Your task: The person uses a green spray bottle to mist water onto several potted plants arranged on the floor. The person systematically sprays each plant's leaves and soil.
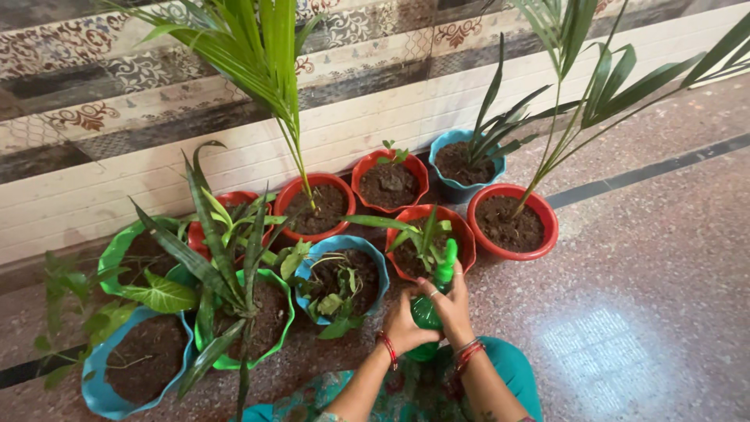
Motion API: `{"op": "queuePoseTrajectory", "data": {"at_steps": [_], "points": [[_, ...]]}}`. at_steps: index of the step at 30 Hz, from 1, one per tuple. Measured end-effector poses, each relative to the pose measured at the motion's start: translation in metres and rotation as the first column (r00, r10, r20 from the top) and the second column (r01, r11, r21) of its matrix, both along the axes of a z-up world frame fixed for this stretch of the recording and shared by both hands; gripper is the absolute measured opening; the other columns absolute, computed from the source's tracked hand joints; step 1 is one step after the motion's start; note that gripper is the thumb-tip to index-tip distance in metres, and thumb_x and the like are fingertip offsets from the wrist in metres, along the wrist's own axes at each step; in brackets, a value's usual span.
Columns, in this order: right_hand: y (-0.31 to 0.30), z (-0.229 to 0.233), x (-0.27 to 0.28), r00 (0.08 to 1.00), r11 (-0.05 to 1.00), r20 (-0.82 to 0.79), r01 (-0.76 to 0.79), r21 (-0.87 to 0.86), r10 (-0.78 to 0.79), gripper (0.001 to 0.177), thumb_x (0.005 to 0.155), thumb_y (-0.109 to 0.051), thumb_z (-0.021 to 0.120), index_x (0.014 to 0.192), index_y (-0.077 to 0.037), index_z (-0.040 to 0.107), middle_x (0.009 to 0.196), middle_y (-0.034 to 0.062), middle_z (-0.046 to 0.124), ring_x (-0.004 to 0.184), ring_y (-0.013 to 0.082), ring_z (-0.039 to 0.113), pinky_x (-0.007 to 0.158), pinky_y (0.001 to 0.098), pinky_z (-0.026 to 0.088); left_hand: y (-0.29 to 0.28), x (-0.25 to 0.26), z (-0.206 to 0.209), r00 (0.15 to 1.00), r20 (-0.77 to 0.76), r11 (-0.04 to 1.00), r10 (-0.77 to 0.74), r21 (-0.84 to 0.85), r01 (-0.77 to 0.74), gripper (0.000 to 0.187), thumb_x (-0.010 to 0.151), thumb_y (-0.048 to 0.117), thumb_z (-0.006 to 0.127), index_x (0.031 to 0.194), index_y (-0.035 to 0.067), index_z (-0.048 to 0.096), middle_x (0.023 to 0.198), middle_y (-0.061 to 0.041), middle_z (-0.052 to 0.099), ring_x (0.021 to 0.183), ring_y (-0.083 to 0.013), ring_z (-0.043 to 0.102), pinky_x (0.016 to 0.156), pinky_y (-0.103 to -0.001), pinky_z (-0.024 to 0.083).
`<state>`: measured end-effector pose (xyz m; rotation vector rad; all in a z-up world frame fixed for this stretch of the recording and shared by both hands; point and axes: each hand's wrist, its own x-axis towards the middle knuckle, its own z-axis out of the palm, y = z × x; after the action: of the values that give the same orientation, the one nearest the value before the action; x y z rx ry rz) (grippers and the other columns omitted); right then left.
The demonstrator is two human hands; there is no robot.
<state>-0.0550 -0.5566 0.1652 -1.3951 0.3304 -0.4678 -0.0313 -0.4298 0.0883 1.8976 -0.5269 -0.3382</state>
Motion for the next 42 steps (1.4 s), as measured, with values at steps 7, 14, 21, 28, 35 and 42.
{"op": "queuePoseTrajectory", "data": {"at_steps": [7,14,21,28,35,42], "points": [[0.029,0.001,-0.012,0.979,0.948,-0.025,-0.203,-0.244,0.203,0.095,0.082,-0.013,0.086,0.159,-0.007,0.031,0.143,0.0109,0.056,0.125,0.0211,0.055,0.104,0.0355,0.044,0.037,-0.014,0.010,0.981,-0.188,0.996,0.041,0.091,-0.024,0.102,0.046,0.038,0.094,0.136,0.011,0.053,0.118,-0.010,0.072,0.108,-0.0275,0.072,0.096,-0.036,0.057],[0.009,0.019,-0.024,0.981,0.831,-0.157,-0.180,-0.526,0.113,0.088,0.076,-0.018,0.091,0.149,-0.009,0.042,0.118,0.0130,0.070,0.109,0.0222,0.066,0.096,0.0370,0.053,0.017,-0.005,0.016,0.965,0.258,0.996,0.040,-0.082,-0.019,0.121,0.052,0.041,0.101,0.148,0.004,0.038,0.133,-0.020,0.065,0.117,-0.0338,0.066,0.097,-0.043,0.054],[-0.088,0.040,0.003,0.989,0.970,-0.075,0.112,-0.215,-0.131,0.066,0.077,-0.009,0.076,0.135,-0.004,0.045,0.101,0.0122,0.070,0.088,0.0203,0.069,0.077,0.0356,0.058,-0.102,0.044,0.033,0.978,0.073,0.968,-0.197,0.170,0.182,0.125,0.059,0.051,0.089,0.160,0.012,0.027,0.132,-0.021,0.066,0.117,-0.0380,0.067,0.098,-0.045,0.054],[-0.159,0.032,0.025,0.954,0.967,-0.160,0.244,-0.074,-0.253,0.060,0.080,-0.010,0.077,0.132,-0.002,0.048,0.109,0.0127,0.064,0.089,0.0224,0.066,0.074,0.0373,0.056,-0.175,0.043,0.006,0.976,0.053,0.977,-0.213,0.043,0.211,0.113,0.062,0.043,0.088,0.154,0.006,0.034,0.139,-0.023,0.059,0.127,-0.0374,0.060,0.105,-0.043,0.048],[-0.189,0.024,0.030,0.986,0.987,-0.084,0.133,-0.093,-0.141,0.073,0.081,-0.011,0.079,0.141,-0.012,0.037,0.110,0.0040,0.064,0.089,0.0141,0.066,0.072,0.0296,0.058,-0.172,0.023,0.030,0.980,0.113,0.986,-0.164,0.033,0.161,0.108,0.056,0.041,0.095,0.146,0.010,0.045,0.138,-0.018,0.059,0.127,-0.0348,0.058,0.105,-0.044,0.047],[-0.192,0.017,0.056,0.992,0.986,-0.091,0.070,-0.150,-0.084,0.066,0.085,-0.009,0.080,0.141,-0.009,0.045,0.095,0.0026,0.058,0.074,0.0124,0.060,0.058,0.0292,0.052,-0.191,0.019,0.026,0.998,-0.045,0.998,-0.034,0.055,0.037,0.108,0.060,0.038,0.090,0.148,0.006,0.038,0.135,-0.020,0.060,0.121,-0.0352,0.062,0.100,-0.044,0.051]]}}
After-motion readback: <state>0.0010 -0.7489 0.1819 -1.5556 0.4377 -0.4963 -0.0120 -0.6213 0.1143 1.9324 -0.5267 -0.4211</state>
